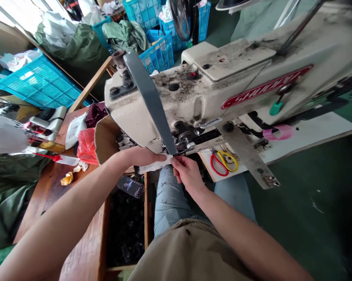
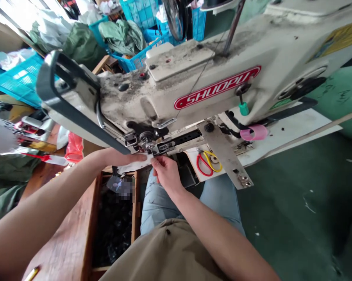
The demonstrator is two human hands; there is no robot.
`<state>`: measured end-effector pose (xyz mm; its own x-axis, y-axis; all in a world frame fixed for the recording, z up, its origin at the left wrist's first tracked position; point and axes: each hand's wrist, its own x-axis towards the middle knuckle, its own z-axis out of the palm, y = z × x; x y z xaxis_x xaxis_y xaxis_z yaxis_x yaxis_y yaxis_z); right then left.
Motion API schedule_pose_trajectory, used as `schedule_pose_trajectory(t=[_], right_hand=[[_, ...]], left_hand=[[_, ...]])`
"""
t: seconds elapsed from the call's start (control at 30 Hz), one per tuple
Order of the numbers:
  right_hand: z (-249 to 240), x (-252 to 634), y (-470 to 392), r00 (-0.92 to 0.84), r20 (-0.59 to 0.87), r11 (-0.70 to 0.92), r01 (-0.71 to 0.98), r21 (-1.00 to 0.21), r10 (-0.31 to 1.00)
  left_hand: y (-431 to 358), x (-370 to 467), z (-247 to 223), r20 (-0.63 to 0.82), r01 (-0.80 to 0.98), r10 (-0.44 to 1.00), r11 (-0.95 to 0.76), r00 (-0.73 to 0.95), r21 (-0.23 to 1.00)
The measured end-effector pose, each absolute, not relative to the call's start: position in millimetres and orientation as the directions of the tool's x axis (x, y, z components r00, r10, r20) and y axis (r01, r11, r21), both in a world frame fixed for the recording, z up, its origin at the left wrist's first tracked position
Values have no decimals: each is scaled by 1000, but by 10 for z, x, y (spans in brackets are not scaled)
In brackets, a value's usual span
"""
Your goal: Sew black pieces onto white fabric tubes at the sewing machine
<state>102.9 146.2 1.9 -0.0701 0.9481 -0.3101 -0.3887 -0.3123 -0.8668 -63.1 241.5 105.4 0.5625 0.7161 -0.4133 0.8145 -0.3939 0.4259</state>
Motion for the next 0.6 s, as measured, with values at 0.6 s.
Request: schedule_pose_trajectory(t=[0.6], right_hand=[[-187, 1043, 1421, 27, -128, -121, -173, -977, 991]], left_hand=[[2396, -668, 877, -543, 856, 688, -238, 482, 460]])
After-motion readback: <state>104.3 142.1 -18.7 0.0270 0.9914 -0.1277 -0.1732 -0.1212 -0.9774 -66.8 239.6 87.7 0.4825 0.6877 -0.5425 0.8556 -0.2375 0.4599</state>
